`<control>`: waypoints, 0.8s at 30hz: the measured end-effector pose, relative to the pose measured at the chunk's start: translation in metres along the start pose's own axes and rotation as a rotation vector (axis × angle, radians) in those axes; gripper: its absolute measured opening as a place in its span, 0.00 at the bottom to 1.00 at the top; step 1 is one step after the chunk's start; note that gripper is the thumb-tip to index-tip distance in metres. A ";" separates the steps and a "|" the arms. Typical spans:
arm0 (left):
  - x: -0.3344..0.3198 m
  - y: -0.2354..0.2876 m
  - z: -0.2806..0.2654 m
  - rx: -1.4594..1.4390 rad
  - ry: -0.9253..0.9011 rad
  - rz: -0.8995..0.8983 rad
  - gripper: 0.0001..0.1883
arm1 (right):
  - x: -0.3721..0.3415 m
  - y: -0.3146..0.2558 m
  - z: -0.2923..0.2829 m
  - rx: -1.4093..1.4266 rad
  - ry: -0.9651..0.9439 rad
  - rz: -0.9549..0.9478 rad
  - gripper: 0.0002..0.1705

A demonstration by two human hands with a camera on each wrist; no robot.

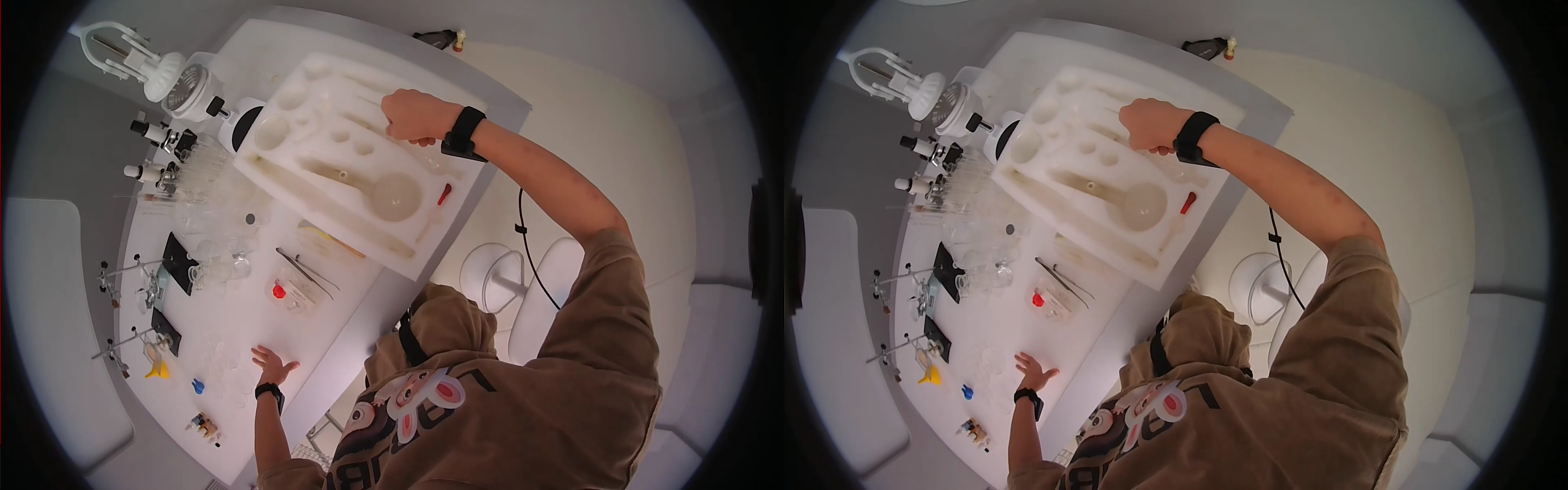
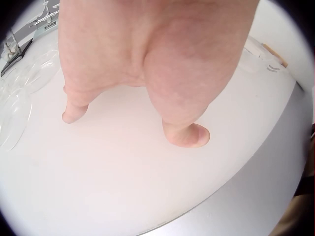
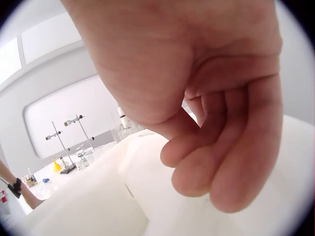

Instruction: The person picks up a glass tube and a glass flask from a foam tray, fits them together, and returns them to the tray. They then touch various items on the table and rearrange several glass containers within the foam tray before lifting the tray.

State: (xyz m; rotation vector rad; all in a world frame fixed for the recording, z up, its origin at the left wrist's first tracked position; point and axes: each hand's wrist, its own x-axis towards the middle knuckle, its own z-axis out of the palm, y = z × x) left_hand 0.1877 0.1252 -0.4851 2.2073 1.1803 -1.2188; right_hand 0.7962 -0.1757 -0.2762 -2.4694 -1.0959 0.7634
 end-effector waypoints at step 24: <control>0.001 -0.004 0.004 0.027 0.023 -0.040 0.75 | -0.050 0.008 0.060 -0.563 0.043 0.017 0.04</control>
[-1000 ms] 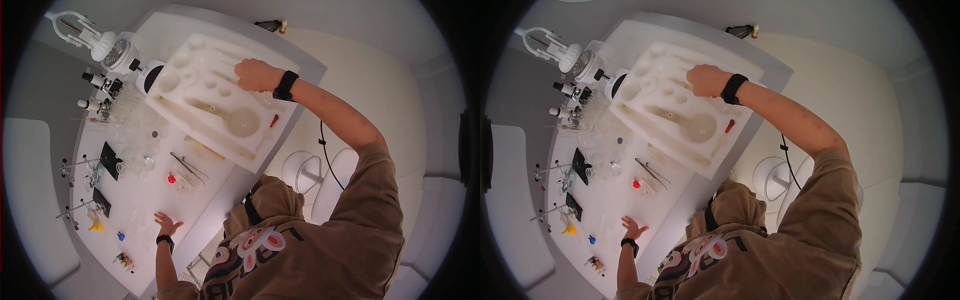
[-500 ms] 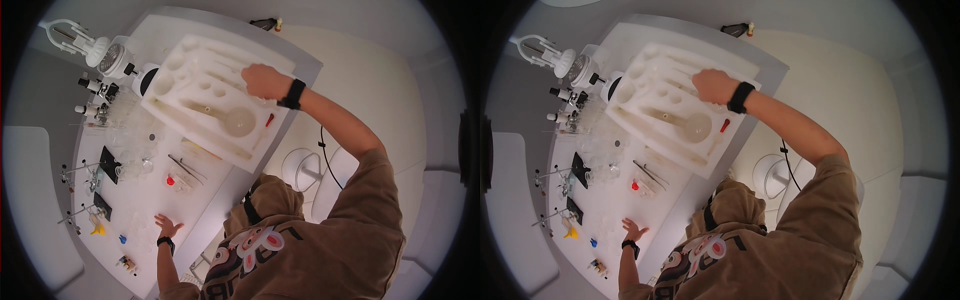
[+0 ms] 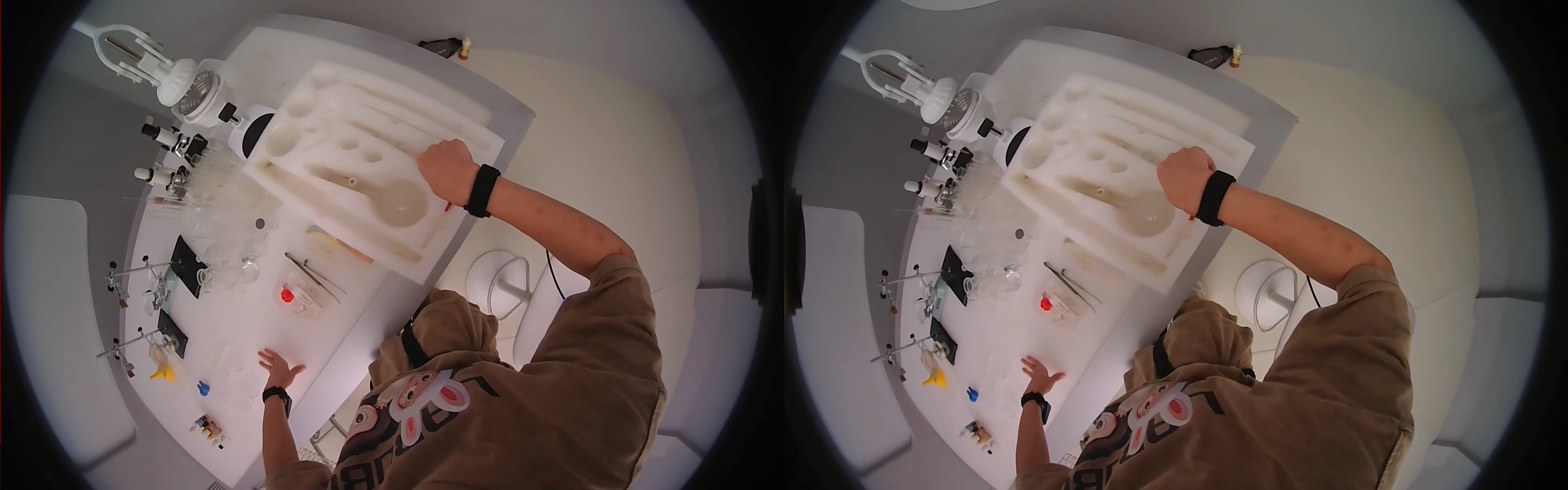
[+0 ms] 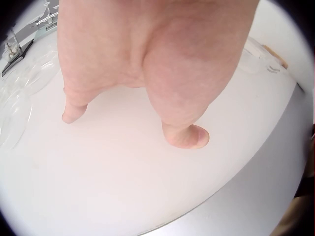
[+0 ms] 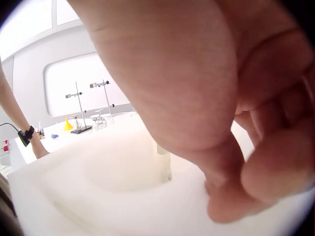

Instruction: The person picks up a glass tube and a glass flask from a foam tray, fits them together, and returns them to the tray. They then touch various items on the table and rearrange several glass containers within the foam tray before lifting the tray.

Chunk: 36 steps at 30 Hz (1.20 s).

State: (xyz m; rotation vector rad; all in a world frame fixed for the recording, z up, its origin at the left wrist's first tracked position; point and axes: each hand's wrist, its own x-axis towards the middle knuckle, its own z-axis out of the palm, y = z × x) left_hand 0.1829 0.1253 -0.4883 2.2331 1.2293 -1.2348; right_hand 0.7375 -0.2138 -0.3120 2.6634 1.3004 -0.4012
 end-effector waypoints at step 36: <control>-0.005 0.008 -0.002 -0.098 0.022 0.023 0.74 | -0.016 0.000 0.016 0.168 0.267 0.077 0.16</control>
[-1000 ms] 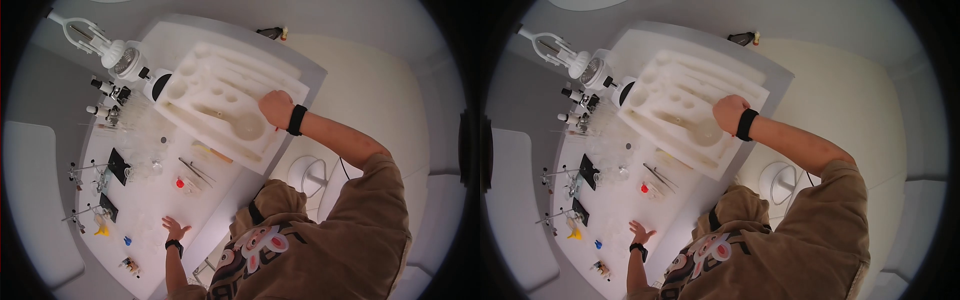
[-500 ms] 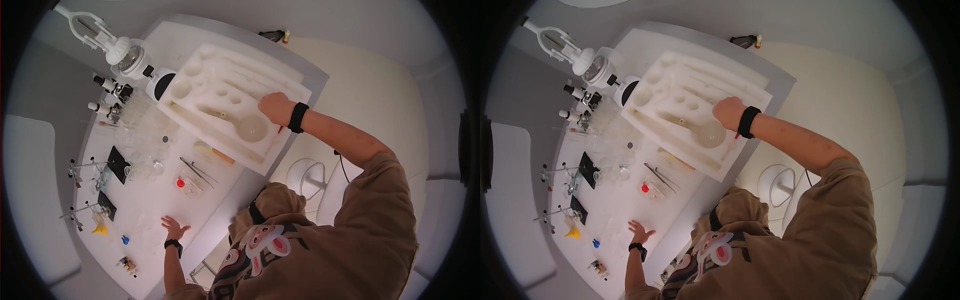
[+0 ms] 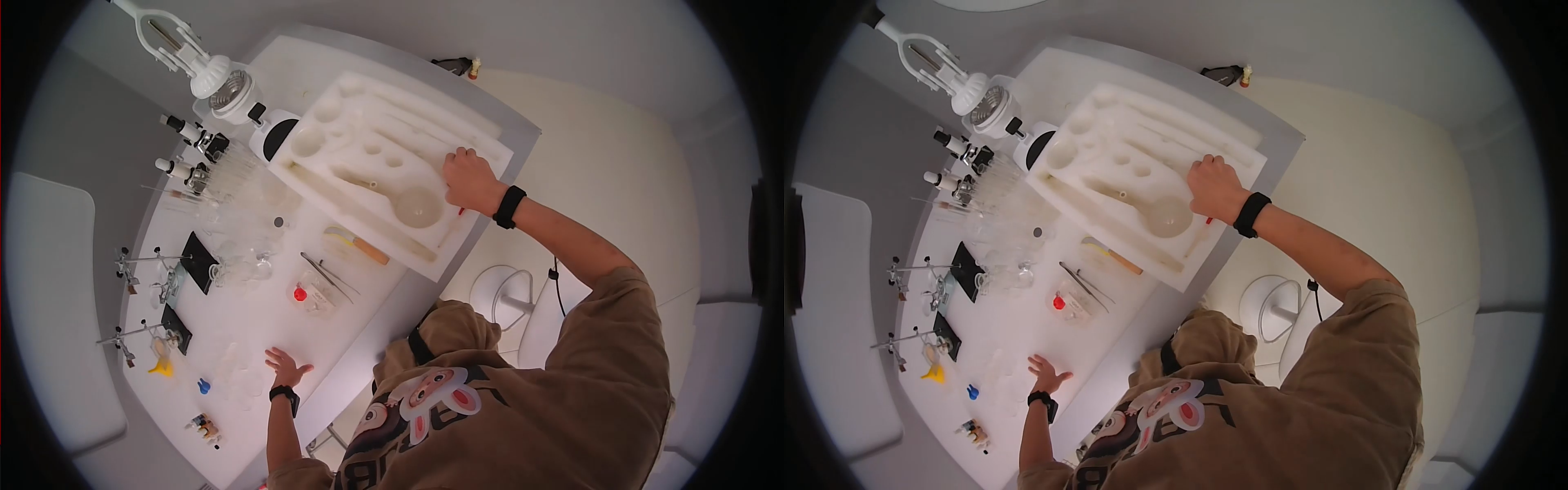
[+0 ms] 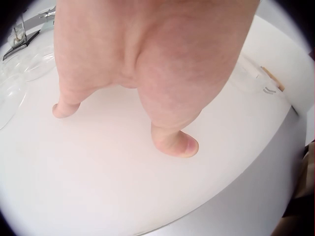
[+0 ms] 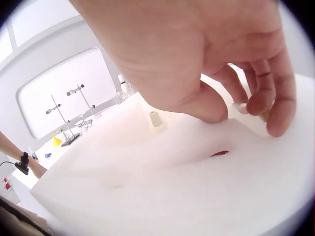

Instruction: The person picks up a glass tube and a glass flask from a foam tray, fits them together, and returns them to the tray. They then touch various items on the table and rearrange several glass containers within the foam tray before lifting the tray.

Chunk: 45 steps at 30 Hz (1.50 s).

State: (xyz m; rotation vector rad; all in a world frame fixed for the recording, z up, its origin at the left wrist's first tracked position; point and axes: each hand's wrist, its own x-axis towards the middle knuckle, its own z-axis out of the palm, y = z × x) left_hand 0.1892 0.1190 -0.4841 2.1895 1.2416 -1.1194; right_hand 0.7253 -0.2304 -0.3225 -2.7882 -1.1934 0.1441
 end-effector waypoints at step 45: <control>-0.286 0.252 -0.295 -0.279 1.068 1.375 0.15 | -0.072 -0.102 -0.198 1.276 -0.219 -0.058 0.21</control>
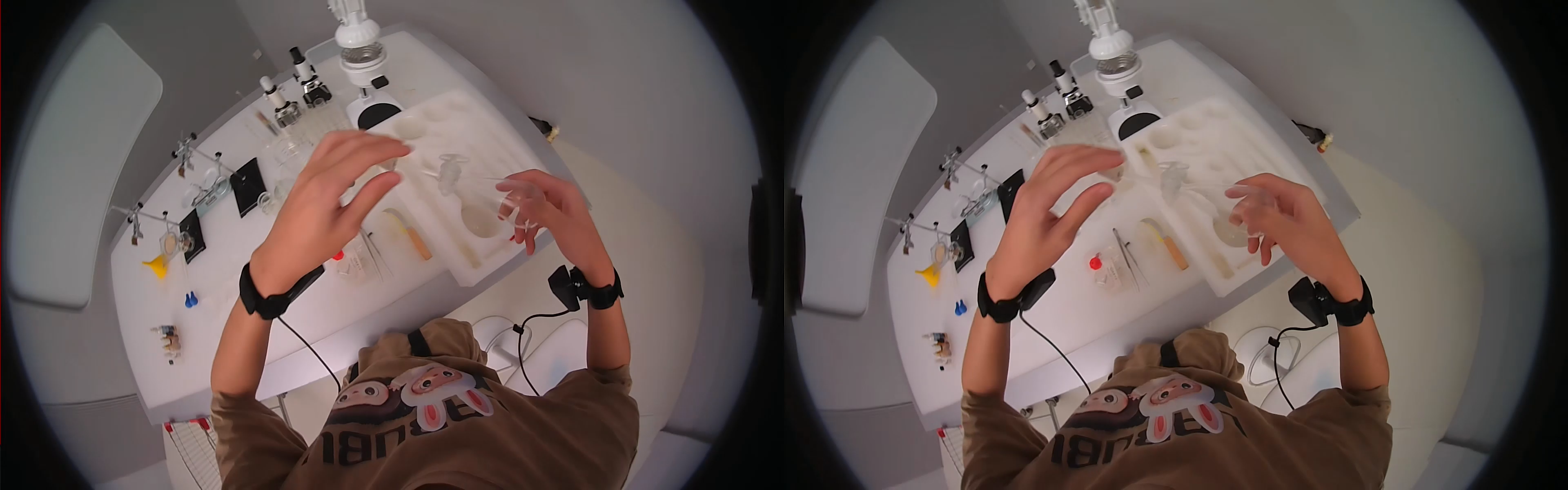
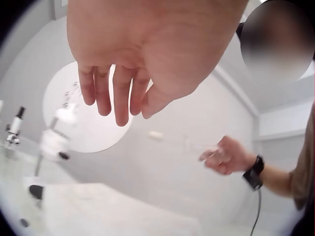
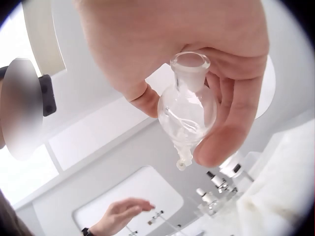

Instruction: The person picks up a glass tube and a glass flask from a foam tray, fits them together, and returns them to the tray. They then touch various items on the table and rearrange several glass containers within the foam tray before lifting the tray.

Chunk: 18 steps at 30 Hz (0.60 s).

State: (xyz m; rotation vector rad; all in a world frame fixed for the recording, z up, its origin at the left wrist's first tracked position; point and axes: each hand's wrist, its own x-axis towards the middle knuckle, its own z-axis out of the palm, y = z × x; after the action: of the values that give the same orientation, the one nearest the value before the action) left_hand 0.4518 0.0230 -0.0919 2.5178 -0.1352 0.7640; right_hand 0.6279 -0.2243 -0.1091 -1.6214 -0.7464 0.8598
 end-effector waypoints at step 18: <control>-0.039 0.019 -0.021 -0.516 -0.030 -0.376 0.11 | -0.016 -0.031 0.068 -0.254 -0.092 -0.209 0.19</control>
State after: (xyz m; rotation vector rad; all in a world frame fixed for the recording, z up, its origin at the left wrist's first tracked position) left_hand 0.4041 0.0145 -0.0899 1.9814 0.1175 0.4644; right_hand 0.5608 -0.1961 -0.0851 -1.6963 -1.1057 0.7131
